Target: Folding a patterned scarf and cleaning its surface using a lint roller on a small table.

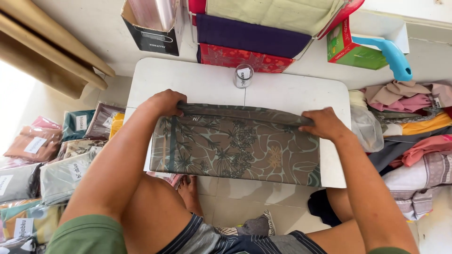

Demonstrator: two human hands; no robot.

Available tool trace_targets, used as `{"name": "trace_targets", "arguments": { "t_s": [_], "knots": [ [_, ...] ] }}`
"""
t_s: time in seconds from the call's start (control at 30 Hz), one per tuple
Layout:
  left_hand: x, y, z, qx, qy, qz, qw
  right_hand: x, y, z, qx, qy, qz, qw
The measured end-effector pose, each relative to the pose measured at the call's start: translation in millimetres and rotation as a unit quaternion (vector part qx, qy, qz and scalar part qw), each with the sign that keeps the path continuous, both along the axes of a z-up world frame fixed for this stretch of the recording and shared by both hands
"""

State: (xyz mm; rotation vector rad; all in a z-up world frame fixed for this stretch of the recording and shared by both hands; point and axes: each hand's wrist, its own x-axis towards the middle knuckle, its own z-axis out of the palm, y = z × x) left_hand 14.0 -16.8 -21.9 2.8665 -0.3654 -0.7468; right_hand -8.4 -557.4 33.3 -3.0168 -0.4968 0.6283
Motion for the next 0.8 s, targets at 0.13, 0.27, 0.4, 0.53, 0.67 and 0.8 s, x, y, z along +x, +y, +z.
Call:
{"name": "trace_targets", "arguments": {
  "t_s": [0.13,0.27,0.4,0.53,0.67,0.8],
  "knots": [
    [-30,-2,86,-0.056,0.083,0.062,0.993,-22,-21,44,0.116,0.114,-0.091,0.983],
    [-41,2,129,-0.052,0.044,0.078,0.995,-24,-22,104,0.107,0.081,-0.085,0.987],
    [-57,1,171,-0.147,-0.140,0.098,0.974,-23,-19,150,0.128,-0.060,-0.071,0.987],
    [-75,8,189,-0.235,-0.301,0.053,0.923,-33,-21,175,0.222,-0.200,-0.021,0.954],
    [-95,6,187,-0.256,-0.346,0.002,0.902,-54,-37,157,0.267,-0.230,0.005,0.936],
    [-109,-13,146,-0.119,-0.209,-0.029,0.970,-90,-40,99,0.231,-0.247,0.073,0.938]
  ]
}}
